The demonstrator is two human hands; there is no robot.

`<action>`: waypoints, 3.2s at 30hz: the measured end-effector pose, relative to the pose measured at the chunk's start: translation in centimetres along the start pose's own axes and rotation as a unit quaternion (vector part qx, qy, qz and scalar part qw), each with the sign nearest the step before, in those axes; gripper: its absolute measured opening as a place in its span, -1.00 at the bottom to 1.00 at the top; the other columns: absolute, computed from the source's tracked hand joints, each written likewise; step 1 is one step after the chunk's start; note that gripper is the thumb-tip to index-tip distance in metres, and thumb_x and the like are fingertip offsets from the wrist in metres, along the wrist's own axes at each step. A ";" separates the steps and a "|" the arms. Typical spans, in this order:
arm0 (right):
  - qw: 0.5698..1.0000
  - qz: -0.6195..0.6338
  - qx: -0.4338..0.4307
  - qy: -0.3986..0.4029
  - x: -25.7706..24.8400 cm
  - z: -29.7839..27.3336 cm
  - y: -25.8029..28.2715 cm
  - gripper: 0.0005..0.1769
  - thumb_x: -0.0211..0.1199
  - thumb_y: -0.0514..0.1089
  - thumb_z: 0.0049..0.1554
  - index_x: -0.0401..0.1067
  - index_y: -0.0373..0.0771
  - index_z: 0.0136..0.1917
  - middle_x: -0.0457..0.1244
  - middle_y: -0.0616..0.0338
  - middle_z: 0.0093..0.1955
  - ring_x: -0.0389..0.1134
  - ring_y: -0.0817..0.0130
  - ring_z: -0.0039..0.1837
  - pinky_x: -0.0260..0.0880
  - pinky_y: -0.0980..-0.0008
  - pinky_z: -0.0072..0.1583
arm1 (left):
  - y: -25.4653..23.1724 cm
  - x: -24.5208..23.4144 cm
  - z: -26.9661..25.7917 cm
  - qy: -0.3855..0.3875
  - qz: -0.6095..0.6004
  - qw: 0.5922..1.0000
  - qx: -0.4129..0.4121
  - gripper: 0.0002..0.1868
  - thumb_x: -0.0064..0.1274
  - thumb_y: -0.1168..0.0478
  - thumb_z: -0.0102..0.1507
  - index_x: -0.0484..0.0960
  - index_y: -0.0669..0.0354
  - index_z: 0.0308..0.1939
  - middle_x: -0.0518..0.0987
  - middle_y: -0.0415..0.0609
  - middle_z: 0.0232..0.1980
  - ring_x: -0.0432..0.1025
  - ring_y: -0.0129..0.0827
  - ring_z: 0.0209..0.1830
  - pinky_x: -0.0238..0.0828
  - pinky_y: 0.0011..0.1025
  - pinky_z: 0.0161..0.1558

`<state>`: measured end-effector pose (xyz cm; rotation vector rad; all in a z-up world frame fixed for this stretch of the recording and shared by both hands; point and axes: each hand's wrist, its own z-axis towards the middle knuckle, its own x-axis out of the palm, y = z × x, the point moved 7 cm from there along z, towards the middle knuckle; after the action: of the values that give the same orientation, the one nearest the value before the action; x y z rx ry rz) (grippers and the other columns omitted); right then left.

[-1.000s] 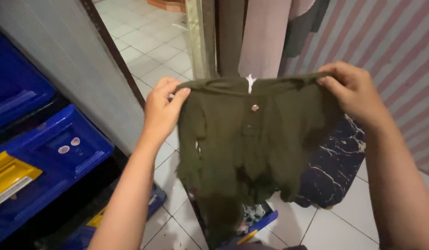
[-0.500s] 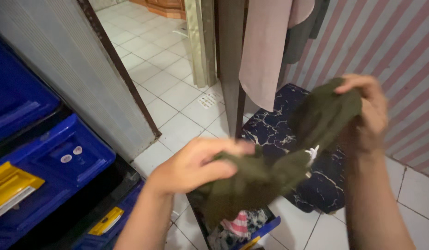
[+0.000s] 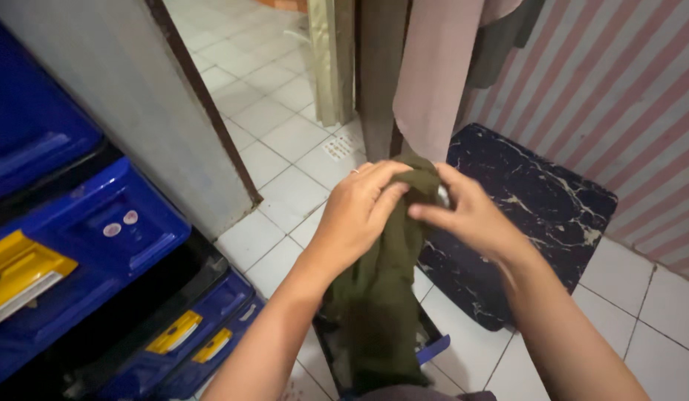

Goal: The person opens a drawer in a blue plastic storage unit and removes various pieces of clothing. They fold each item individually by hand, including a green shirt, a pink and white striped cloth, a patterned cloth, a pink dress, a pink sock, a yellow sock, a white sock, and a grey sock, placing the folded items onto a nearby stool.

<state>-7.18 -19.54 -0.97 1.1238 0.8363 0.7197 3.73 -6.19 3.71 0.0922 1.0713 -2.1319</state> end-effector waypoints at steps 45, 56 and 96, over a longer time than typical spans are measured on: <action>0.894 0.376 0.012 0.243 -6.5 -0.8 -7.0 -0.61 0.38 -0.17 0.24 0.29 -0.54 0.02 0.31 -0.07 -0.10 0.37 0.32 -0.04 0.36 0.35 -0.03 | 8.3 3.6 -10.2 -0.103 0.102 0.989 0.034 -0.72 0.43 0.18 -0.12 0.78 0.06 -0.34 0.30 0.18 0.37 0.15 0.16 0.48 0.11 -0.02 0.43; 0.917 0.395 -0.015 0.049 -6.2 1.0 -4.6 -0.58 0.35 -0.17 0.25 0.35 -0.41 0.28 0.34 -0.04 0.19 0.43 0.24 0.18 0.47 0.30 0.22 | 17.9 8.8 -14.6 0.145 -0.190 0.934 -0.267 -0.72 0.17 0.13 0.30 0.68 0.34 -0.16 0.68 -0.06 -0.22 0.50 -0.50 -0.25 0.45 -0.50 -0.14; 0.966 0.230 0.107 -0.043 -0.3 0.4 -7.0 -0.56 0.19 0.14 0.29 0.40 -0.28 0.18 0.34 0.18 0.04 0.37 0.44 0.03 0.43 0.36 0.07 | 21.6 15.9 -31.2 0.210 -0.451 0.728 -0.472 -0.49 0.01 0.10 0.34 0.49 0.30 0.31 0.61 -0.04 0.21 0.51 -0.43 0.08 0.48 -0.47 0.10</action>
<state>-6.42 -21.93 -7.52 1.5605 0.5914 0.9706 -1.67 -1.22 -36.82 -0.5728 2.8038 -2.0116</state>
